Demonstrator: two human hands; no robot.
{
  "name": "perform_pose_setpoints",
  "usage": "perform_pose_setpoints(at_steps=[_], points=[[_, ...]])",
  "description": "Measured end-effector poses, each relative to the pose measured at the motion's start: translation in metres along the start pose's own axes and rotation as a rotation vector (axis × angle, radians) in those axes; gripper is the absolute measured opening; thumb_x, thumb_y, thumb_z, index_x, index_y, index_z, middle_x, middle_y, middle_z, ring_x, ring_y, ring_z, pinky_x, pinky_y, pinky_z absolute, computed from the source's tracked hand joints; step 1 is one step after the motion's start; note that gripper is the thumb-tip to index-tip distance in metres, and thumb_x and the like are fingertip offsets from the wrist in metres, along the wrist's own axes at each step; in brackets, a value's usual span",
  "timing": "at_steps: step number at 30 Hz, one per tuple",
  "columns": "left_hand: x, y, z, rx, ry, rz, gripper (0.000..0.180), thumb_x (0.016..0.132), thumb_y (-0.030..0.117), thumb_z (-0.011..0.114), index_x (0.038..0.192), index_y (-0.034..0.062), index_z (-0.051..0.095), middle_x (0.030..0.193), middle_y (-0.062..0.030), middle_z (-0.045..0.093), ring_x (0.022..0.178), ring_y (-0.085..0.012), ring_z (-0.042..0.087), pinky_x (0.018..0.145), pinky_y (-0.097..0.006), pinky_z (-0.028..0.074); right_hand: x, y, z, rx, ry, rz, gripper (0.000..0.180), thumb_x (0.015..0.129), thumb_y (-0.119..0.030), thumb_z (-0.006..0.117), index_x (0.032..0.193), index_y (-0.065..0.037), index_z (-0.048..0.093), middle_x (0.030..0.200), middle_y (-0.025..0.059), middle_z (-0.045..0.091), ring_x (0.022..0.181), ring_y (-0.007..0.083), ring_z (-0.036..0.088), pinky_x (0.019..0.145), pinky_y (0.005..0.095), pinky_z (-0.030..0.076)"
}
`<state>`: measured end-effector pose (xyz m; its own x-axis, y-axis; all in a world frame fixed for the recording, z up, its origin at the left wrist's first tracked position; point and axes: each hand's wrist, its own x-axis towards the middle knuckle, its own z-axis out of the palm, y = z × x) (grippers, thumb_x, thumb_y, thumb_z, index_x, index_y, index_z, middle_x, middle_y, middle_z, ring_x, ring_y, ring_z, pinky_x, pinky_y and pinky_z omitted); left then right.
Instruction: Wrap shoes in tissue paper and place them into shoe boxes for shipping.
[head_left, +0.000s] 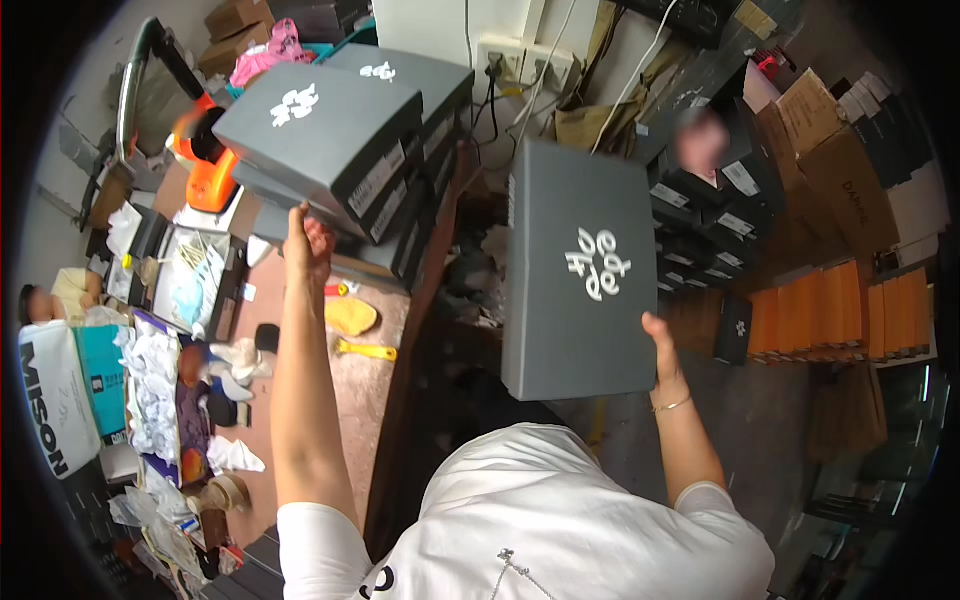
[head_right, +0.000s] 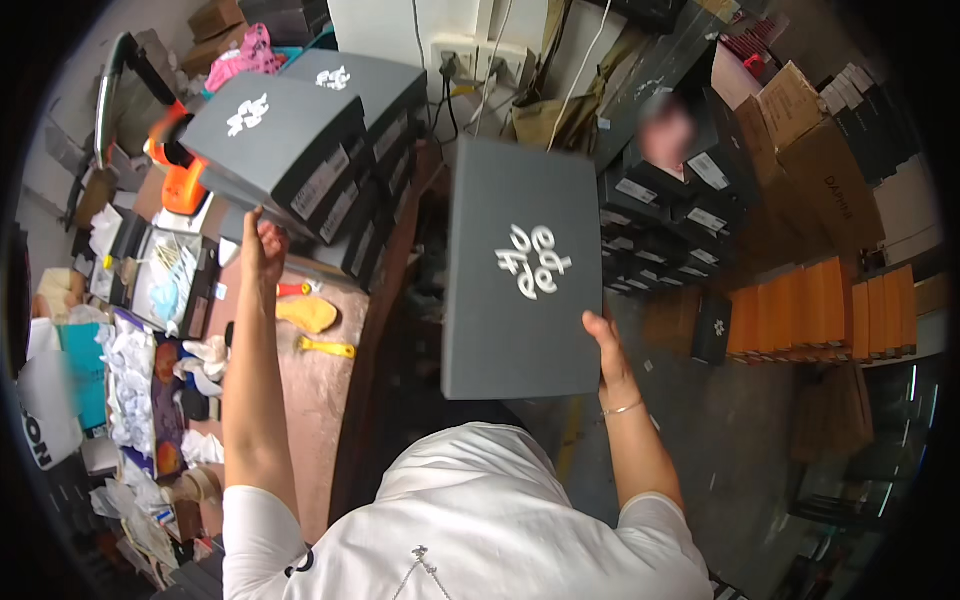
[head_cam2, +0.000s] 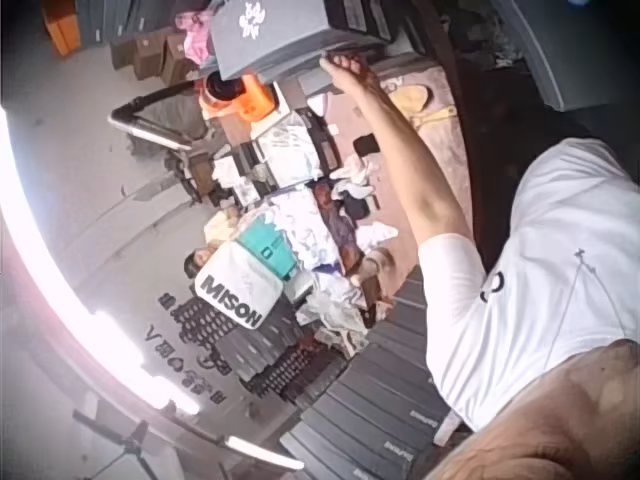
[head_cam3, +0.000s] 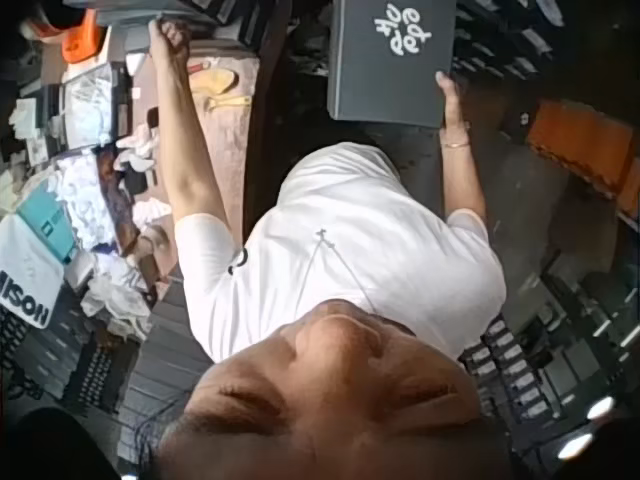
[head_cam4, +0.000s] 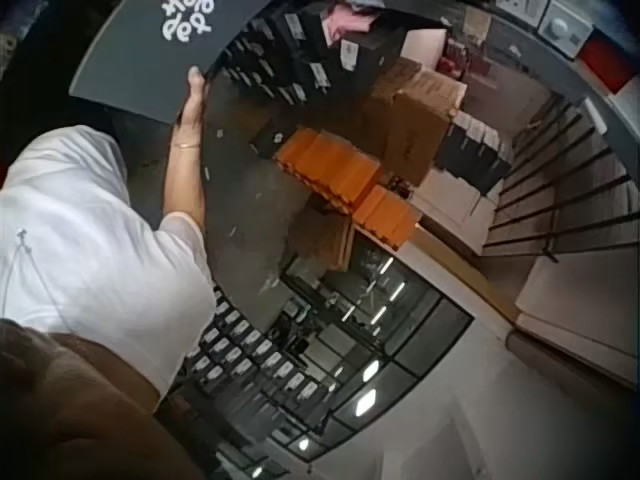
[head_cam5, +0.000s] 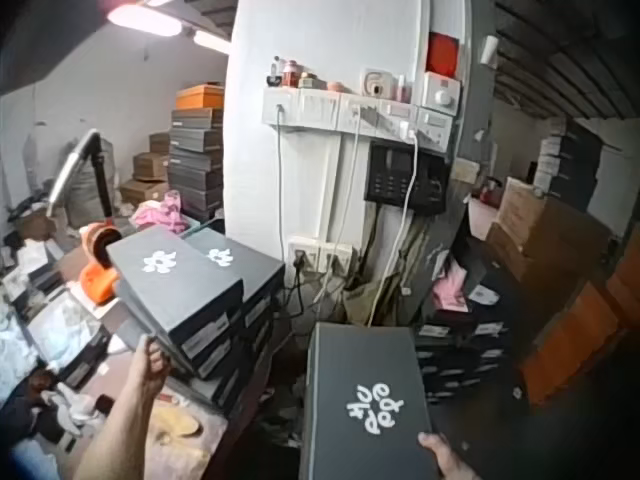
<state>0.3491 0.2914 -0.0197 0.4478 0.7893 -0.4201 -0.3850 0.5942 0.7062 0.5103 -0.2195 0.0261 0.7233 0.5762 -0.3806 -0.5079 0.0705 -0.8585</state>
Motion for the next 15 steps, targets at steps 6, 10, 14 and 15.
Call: perform_pose_setpoints(at_steps=[6, 10, 14, 15], points=[[-0.075, -0.009, -0.018, 0.077, -0.105, 0.045, 0.038, 0.087, 0.030, 0.068, 0.111, 0.0057, 0.053, 0.089, -0.0048, 0.060, 0.079, -0.0133, 0.059, 0.069, -0.023, 0.049, -0.034, 0.119, -0.104, -0.034, 0.348, 0.198, 0.055, 0.083, -0.034, 0.064, 0.126, -0.003, 0.049, 0.113, 0.0100, 0.057, 0.104, 0.0214, 0.057, 0.086, 0.0347, 0.050], [-0.152, -0.055, -0.071, 0.234, 0.004, -0.064, 0.029, 0.092, 0.028, 0.061, 0.111, 0.0069, 0.054, 0.093, -0.0019, 0.061, 0.079, -0.0118, 0.059, 0.071, -0.026, 0.048, 0.003, 0.134, -0.143, 0.039, 0.356, 0.314, 0.058, 0.086, -0.024, 0.062, 0.137, -0.009, 0.040, 0.126, 0.0091, 0.051, 0.117, 0.0232, 0.049, 0.095, 0.0375, 0.044], [-0.217, -0.116, -0.112, 0.266, 0.255, -0.210, 0.024, 0.092, 0.024, 0.060, 0.109, 0.0078, 0.056, 0.091, -0.0021, 0.062, 0.076, -0.0119, 0.060, 0.070, -0.027, 0.049, 0.093, 0.142, -0.207, 0.030, 0.295, 0.382, 0.065, 0.085, -0.032, 0.066, 0.138, -0.007, 0.038, 0.127, 0.0091, 0.050, 0.118, 0.0244, 0.048, 0.096, 0.0390, 0.044], [-0.232, -0.129, -0.109, 0.297, 0.282, -0.227, 0.023, 0.092, 0.024, 0.061, 0.108, 0.0079, 0.057, 0.089, -0.0021, 0.063, 0.074, -0.0119, 0.060, 0.069, -0.027, 0.050, 0.124, 0.158, -0.243, -0.017, 0.148, 0.295, 0.067, 0.087, -0.032, 0.064, 0.142, -0.008, 0.033, 0.133, 0.0101, 0.048, 0.121, 0.0252, 0.047, 0.098, 0.0388, 0.043]])
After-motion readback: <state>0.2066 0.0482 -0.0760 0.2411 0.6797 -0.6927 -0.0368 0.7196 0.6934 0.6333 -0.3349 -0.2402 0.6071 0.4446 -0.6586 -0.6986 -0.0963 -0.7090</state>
